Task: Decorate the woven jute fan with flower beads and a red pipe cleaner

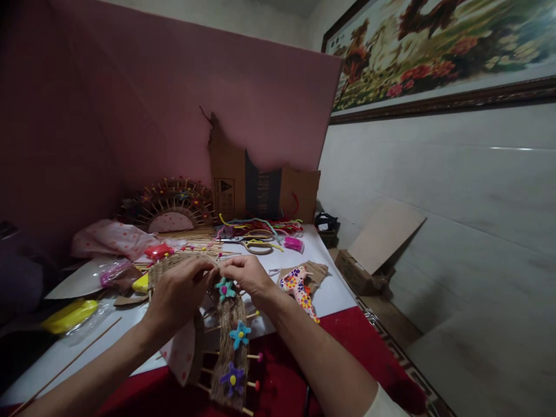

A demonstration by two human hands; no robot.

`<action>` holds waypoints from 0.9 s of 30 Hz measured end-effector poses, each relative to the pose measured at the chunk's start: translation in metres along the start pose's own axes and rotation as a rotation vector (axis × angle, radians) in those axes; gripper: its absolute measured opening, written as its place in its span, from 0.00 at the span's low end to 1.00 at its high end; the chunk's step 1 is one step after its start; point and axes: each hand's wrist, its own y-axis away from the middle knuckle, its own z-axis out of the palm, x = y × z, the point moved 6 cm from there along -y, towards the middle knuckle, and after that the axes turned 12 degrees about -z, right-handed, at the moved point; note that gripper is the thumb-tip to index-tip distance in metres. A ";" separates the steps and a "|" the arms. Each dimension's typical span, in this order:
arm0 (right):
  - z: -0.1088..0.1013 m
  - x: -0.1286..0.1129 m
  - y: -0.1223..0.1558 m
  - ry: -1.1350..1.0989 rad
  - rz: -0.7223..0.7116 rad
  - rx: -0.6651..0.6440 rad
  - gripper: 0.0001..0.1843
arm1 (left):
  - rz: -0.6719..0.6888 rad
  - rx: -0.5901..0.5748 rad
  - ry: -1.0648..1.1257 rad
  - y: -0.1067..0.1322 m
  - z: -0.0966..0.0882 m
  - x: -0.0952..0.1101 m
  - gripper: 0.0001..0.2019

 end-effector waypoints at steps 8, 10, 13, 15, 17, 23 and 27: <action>0.001 0.000 -0.005 -0.006 -0.107 -0.005 0.05 | -0.052 -0.112 -0.204 -0.009 -0.003 0.010 0.09; 0.001 0.000 -0.005 -0.026 -0.133 -0.003 0.05 | -0.061 -0.137 -0.240 -0.010 -0.003 0.012 0.10; 0.001 0.001 -0.006 -0.038 -0.154 0.006 0.04 | -0.069 -0.170 -0.270 -0.011 -0.001 0.013 0.10; 0.001 0.003 -0.007 -0.042 -0.144 0.006 0.05 | -0.061 -0.188 -0.277 -0.010 0.001 0.012 0.10; 0.001 0.005 -0.007 -0.049 -0.134 0.006 0.05 | -0.039 -0.205 -0.277 -0.009 0.004 0.012 0.11; 0.001 0.006 -0.009 -0.047 -0.142 -0.004 0.05 | 0.001 -0.177 -0.222 -0.011 0.008 0.006 0.12; 0.001 0.008 -0.009 -0.040 -0.128 -0.003 0.05 | -0.064 -0.192 -0.006 -0.018 0.005 -0.004 0.11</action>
